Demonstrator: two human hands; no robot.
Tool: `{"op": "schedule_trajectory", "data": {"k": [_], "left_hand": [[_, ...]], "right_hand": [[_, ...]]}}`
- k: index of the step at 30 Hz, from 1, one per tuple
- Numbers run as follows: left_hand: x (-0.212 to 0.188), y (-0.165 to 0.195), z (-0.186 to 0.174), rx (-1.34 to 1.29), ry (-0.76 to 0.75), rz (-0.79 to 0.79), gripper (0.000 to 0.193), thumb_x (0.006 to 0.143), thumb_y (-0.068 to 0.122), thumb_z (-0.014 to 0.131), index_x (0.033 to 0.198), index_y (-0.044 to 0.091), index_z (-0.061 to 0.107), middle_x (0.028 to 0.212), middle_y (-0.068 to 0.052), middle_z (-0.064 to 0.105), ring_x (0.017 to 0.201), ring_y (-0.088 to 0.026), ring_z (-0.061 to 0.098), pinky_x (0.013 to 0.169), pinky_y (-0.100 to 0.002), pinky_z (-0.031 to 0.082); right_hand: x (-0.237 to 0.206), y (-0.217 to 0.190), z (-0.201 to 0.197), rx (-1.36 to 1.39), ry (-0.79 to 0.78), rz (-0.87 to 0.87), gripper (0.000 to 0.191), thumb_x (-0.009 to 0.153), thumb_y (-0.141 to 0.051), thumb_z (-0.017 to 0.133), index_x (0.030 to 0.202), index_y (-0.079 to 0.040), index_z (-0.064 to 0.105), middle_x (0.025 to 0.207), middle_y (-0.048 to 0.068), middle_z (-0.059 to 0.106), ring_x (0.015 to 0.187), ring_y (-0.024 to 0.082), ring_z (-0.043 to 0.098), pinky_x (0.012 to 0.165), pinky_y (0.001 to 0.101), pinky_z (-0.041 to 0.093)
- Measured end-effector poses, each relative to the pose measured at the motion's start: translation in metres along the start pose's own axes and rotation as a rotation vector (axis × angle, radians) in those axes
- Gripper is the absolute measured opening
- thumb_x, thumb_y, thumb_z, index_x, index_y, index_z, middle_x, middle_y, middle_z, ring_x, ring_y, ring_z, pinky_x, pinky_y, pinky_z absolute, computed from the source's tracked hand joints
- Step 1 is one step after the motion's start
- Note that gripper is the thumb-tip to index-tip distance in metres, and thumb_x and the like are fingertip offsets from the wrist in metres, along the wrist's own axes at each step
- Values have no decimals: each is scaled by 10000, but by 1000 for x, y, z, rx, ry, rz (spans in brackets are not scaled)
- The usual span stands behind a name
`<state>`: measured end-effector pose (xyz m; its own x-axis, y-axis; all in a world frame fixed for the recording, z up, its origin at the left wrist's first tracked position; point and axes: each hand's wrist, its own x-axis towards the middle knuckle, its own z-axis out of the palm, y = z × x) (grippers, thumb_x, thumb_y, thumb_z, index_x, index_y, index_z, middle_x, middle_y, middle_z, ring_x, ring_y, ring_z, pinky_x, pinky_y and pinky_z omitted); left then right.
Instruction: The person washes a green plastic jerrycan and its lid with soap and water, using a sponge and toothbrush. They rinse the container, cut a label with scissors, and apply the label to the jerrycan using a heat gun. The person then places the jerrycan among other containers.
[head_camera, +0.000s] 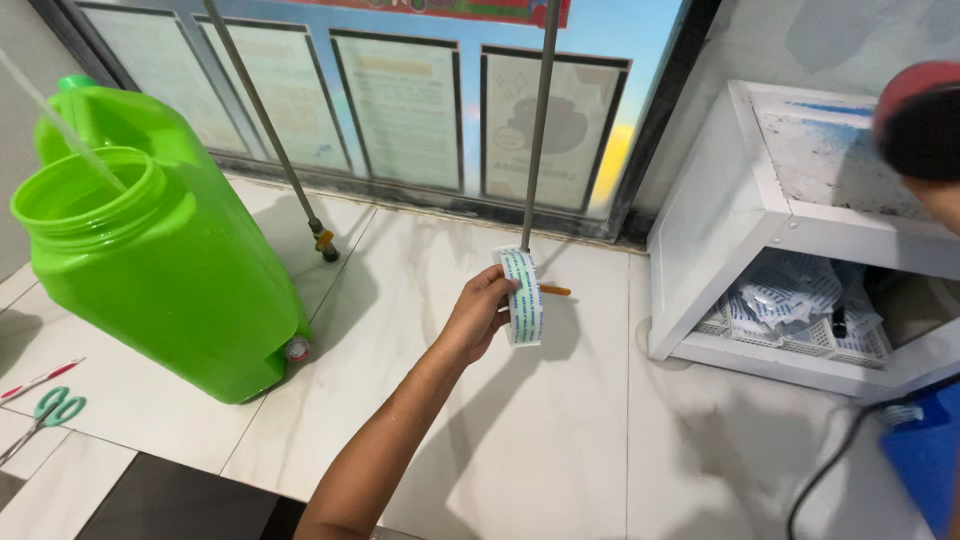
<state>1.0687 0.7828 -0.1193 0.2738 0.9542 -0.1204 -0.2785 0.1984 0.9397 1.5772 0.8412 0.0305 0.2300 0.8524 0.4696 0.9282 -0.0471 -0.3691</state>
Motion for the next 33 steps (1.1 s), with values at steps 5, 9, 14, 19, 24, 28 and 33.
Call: {"op": "schedule_trajectory", "data": {"k": [5, 9, 14, 19, 24, 28, 33], "left_hand": [[3, 1, -12, -25, 30, 42, 299, 1011, 135, 497, 1269, 25, 599, 1041, -82, 666, 970, -170, 648, 898, -401, 553], [3, 2, -19, -42, 58, 89, 287, 1010, 126, 490, 1250, 22, 609, 1012, -81, 667, 932, -167, 654, 868, -403, 561], [6, 3, -30, -124, 108, 117, 224, 999, 109, 500, 1178, 39, 616, 961, -62, 655, 890, -155, 646, 832, -398, 575], [7, 3, -47, -242, 132, 189, 150, 992, 97, 537, 1102, 35, 619, 952, -52, 640, 870, -153, 630, 790, -382, 581], [4, 5, -60, -292, 167, 211, 160, 973, 85, 553, 1113, 39, 616, 953, -46, 638, 870, -148, 633, 761, -370, 579], [1, 9, -64, -315, 179, 215, 213, 963, 85, 550, 1157, 37, 625, 959, -45, 642, 870, -145, 635, 762, -366, 582], [-3, 10, -63, -332, 164, 226, 226, 971, 83, 544, 1182, 30, 607, 977, -46, 637, 884, -142, 637, 782, -368, 590]], "right_hand": [[-149, -21, -20, 891, -8, 32, 424, 809, -282, 726, 1104, 16, 664, 1009, 184, 681, 854, 291, 680, 773, 419, 571], [-292, -59, -3, 1288, -129, 97, 392, 830, -238, 690, 1101, 35, 614, 979, 158, 647, 804, 255, 656, 738, 387, 559], [-373, -123, 86, 1494, -341, 233, 374, 800, -157, 718, 1101, 29, 598, 986, 118, 611, 785, 207, 636, 699, 360, 554], [-414, -163, 136, 1459, -405, 202, 348, 822, -145, 727, 1111, 24, 628, 854, 144, 622, 736, 218, 645, 687, 348, 543], [-431, -182, 159, 1478, -382, 236, 351, 780, -132, 738, 1081, 5, 623, 921, 101, 631, 736, 196, 648, 644, 359, 564], [-436, -186, 171, 1463, -435, 332, 360, 760, -135, 734, 1080, -8, 629, 909, 88, 638, 741, 190, 652, 654, 359, 573], [-439, -189, 173, 1491, -436, 317, 353, 767, -143, 759, 1072, -9, 642, 861, 124, 640, 728, 199, 668, 655, 370, 597]]}}
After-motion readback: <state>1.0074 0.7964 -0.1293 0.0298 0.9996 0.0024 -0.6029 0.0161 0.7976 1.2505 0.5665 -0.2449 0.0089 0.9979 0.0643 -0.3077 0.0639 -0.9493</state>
